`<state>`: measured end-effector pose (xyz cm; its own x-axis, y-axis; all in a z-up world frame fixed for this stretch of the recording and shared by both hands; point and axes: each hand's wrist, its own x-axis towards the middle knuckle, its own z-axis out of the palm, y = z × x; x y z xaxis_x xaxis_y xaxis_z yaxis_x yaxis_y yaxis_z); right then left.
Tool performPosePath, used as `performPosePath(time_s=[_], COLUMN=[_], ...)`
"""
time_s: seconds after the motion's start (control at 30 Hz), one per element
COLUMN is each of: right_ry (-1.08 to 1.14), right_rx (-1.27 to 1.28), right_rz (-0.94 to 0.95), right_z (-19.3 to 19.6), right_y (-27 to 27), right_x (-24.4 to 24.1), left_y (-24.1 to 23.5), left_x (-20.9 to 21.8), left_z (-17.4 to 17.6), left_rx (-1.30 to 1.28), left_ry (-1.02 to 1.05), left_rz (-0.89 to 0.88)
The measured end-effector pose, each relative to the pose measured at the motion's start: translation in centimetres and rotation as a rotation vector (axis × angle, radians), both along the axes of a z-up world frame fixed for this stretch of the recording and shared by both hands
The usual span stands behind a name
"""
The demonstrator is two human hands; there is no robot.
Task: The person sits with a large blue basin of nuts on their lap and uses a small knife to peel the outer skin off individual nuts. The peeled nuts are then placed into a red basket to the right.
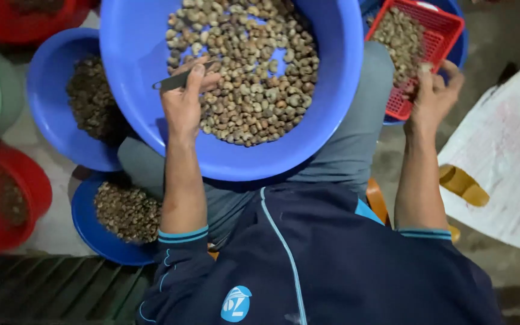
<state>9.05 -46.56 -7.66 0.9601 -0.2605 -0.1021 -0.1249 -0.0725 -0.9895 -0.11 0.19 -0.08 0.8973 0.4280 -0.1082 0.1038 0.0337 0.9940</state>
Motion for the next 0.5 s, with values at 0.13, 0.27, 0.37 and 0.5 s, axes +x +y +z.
performPosePath(time_s=[0.13,0.27,0.37,0.5], right_ry=[-0.146,-0.406,-0.412,-0.394], right_rx=[0.040,-0.056,-0.138,-0.573], right_rz=[0.006,0.157,0.399,0.826], right_z=[0.5,7.4,12.5,10.5], right_y=[0.5,8.1,15.8,23.4], right_x=[0.9,2.1,2.3,3.7], left_y=[0.6,0.7,0.5,0.1], left_x=[-0.3,-0.4,-0.3,-0.3], left_z=[-1.3,-2.1,-1.9,-0.4], left_rx=[-0.011,-0.104,0.042,0.133], left_ry=[-0.063,-0.073,-0.006,0.096], left_rz=[-0.007,0.033,0.034,0.027])
